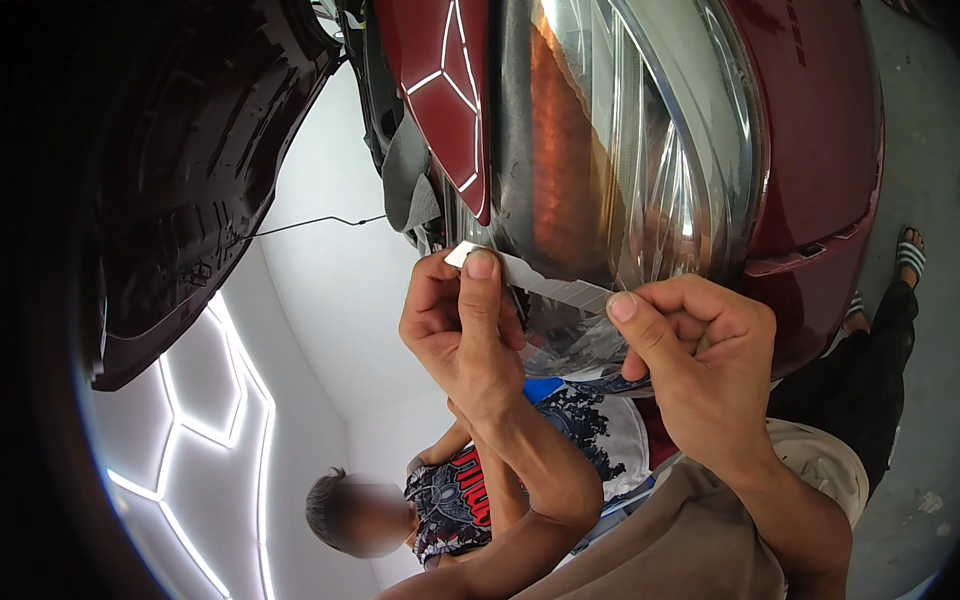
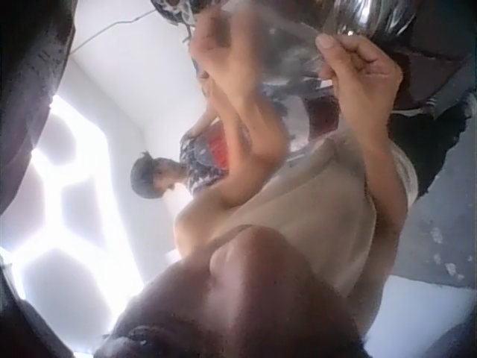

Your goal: Applying a protective or decorative film onto the headlight of a vehicle.

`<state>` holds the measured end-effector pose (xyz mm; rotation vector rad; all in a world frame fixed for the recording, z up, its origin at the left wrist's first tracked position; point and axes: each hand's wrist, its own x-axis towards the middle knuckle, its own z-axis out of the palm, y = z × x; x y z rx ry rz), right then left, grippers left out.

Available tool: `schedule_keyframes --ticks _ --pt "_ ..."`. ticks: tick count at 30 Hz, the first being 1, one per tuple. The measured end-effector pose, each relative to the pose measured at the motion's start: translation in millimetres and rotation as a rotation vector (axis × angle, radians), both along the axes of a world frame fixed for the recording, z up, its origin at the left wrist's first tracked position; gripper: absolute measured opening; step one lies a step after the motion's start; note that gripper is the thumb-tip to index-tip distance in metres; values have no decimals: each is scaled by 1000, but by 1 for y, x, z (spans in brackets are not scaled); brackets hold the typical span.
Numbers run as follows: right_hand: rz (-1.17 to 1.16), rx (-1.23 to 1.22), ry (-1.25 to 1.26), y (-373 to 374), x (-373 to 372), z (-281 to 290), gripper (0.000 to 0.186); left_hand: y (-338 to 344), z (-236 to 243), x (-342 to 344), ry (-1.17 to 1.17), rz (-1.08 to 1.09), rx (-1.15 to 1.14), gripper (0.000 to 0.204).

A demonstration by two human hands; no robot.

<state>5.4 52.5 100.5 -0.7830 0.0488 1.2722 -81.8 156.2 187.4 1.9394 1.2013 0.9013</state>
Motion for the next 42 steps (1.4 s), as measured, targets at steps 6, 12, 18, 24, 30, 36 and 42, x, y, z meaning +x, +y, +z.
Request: schedule_keyframes --ticks 6,12,18,24,30,36,42 --pt "-14 8 -19 0 -4 -1 16 2 3 2 19 9 -22 17" --pt "-39 19 -29 0 -7 -2 14 1 3 4 38 13 -20 19" --pt "-65 24 -39 1 -8 -4 14 0 1 5 57 51 -48 20" --pt "-88 25 -30 2 -9 -5 14 0 0 6 47 32 -45 20" --pt "-99 28 -11 2 -9 -7 16 2 -2 6 44 28 -26 21" --pt "-112 28 5 3 -12 -4 16 3 -3 10 81 47 39 26" --pt "-128 1 22 4 -10 -4 18 2 -5 6 24 41 -26 19"
